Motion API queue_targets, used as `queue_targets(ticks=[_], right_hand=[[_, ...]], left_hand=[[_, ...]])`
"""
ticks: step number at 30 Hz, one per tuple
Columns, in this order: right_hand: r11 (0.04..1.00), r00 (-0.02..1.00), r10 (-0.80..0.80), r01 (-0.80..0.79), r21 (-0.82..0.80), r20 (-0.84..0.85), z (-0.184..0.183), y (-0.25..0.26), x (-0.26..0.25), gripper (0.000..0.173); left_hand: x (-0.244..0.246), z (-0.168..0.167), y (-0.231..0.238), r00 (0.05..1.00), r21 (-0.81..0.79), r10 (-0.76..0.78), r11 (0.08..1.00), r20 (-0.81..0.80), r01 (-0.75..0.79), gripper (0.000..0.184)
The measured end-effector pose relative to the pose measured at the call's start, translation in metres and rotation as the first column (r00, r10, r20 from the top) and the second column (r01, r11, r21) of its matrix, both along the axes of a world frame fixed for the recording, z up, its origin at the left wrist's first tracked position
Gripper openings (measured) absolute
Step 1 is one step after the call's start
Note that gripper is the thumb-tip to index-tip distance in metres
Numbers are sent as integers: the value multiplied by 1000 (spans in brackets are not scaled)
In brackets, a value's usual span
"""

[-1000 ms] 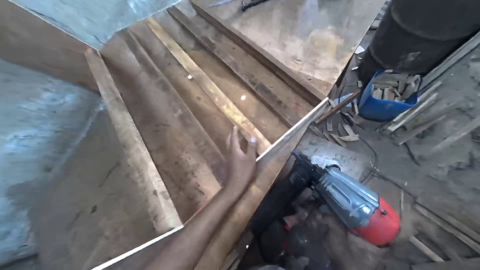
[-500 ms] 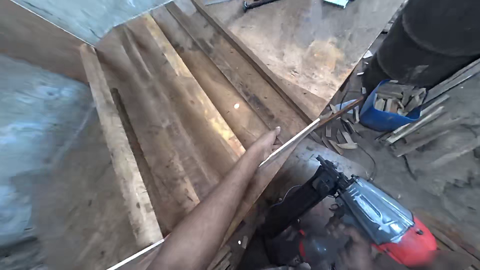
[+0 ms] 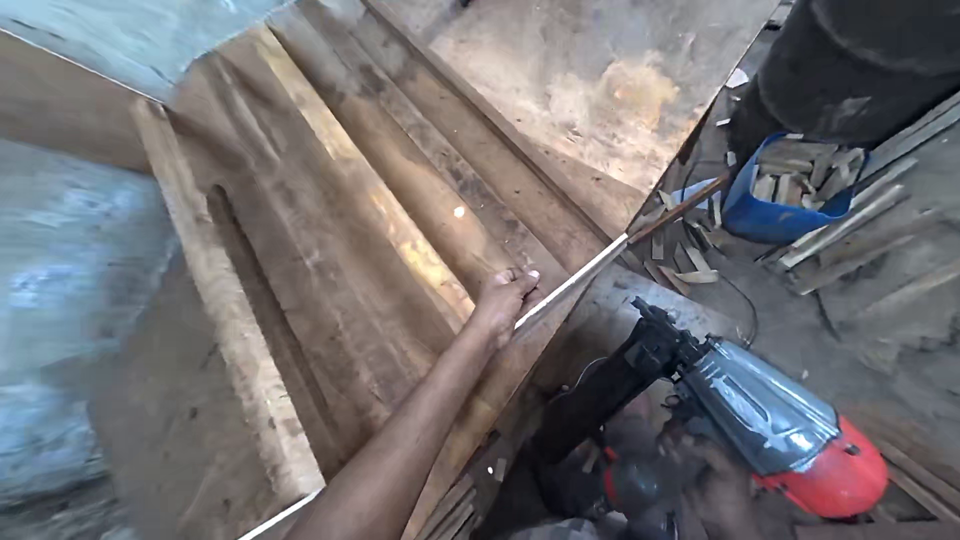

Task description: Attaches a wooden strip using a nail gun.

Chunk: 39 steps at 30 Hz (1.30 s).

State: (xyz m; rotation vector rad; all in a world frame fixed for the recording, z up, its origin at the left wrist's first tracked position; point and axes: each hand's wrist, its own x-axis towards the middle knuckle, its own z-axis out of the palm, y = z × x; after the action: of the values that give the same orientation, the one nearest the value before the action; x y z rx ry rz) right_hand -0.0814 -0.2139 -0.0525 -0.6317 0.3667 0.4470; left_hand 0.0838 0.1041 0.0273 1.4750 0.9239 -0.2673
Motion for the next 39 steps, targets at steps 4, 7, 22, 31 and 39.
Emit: queue_targets(ticks=[4, 7, 22, 31, 39], right_hand=[[1000, 1000, 12, -12, -4, -4, -1, 8, -4, 22], [999, 1000, 19, -20, -27, -13, -1, 13, -7, 16], [999, 999, 36, -35, -14, 33, -1, 45, -14, 10], [996, 998, 51, -54, -73, -38, -11, 72, -12, 10], [997, 996, 70, -71, -16, -54, -27, 88, -5, 12]], left_hand=[[1, 0, -1, 1000, 55, -15, 998, -23, 16, 16], [-1, -1, 1, 999, 76, -35, 996, -35, 38, 18], [-1, -6, 4, 988, 157, -149, 975, -43, 154, 23], [-4, 0, 4, 957, 182, -271, 941, -106, 286, 46], [-2, 4, -3, 969, 176, -211, 957, -126, 231, 41]])
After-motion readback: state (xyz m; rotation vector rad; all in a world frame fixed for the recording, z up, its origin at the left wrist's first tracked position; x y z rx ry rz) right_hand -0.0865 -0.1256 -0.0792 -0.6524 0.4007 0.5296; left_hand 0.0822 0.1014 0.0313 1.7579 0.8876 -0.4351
